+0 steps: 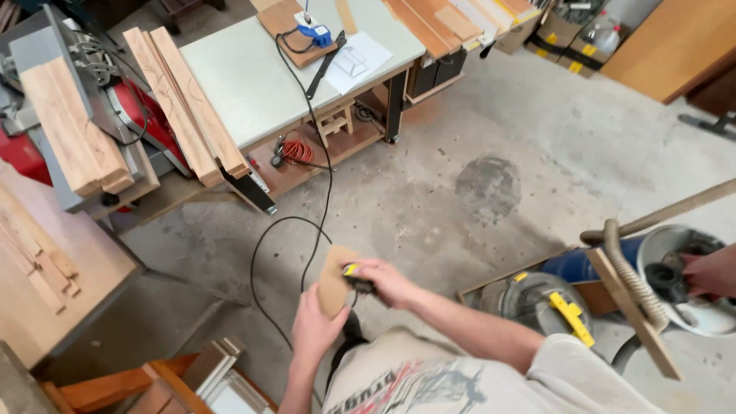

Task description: The person measures a small wooden board with a tape measure and then uses a miter saw to cut it. They handle the wood and tools on a workbench in a workshop setting.

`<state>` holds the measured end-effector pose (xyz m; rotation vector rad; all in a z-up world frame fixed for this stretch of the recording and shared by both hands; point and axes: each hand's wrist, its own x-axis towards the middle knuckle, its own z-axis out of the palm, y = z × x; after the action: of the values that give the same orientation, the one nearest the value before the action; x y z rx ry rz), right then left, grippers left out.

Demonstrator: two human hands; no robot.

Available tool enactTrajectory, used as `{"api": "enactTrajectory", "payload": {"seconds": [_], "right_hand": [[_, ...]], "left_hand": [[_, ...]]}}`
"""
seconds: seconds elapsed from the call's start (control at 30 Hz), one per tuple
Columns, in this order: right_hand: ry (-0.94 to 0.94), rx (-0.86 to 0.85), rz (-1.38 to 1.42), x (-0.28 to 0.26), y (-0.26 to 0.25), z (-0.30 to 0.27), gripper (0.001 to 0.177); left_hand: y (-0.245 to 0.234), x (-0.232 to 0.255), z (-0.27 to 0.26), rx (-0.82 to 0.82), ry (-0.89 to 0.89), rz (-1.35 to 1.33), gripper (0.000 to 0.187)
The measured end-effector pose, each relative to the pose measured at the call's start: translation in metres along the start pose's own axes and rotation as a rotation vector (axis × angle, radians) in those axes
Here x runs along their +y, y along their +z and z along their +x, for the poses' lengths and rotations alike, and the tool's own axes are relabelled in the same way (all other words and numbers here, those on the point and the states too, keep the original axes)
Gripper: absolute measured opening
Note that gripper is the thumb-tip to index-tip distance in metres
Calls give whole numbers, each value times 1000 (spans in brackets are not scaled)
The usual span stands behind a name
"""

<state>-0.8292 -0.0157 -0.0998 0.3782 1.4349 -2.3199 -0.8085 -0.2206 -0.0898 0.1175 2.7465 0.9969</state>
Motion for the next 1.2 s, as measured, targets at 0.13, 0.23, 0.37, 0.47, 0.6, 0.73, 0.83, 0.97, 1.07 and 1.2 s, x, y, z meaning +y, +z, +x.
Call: {"api": "enactTrajectory", "payload": {"seconds": [0.13, 0.23, 0.37, 0.47, 0.6, 0.73, 0.83, 0.97, 1.07, 1.2], "right_hand": [[-50, 156, 185, -25, -26, 32, 45], [-83, 220, 262, -54, -47, 47, 49], [-158, 440, 289, -102, -85, 67, 43], [-201, 522, 321, -121, -134, 81, 43], [-249, 601, 353, -136, -217, 111, 41], [-256, 667, 403, -162, -304, 154, 40], [-198, 740, 405, -199, -339, 170, 39], [-155, 765, 347, -264, -376, 202, 37], [-141, 783, 362, -301, -410, 233, 37], [-133, 796, 427, -333, -460, 285, 32]], "left_hand": [[-15, 32, 80, -208, 1, 37, 88], [-6, 39, 136, -295, 106, -33, 87], [4, 65, 232, -311, 225, 48, 82], [24, 89, 319, -201, 344, 71, 77], [64, 127, 458, 75, 549, 260, 75], [108, 170, 595, 64, 482, 308, 72], [153, 168, 678, 31, 350, 389, 77], [196, 163, 768, 56, 217, 422, 66], [215, 165, 815, 18, 134, 455, 53], [224, 165, 845, -120, 40, 492, 49]]}}
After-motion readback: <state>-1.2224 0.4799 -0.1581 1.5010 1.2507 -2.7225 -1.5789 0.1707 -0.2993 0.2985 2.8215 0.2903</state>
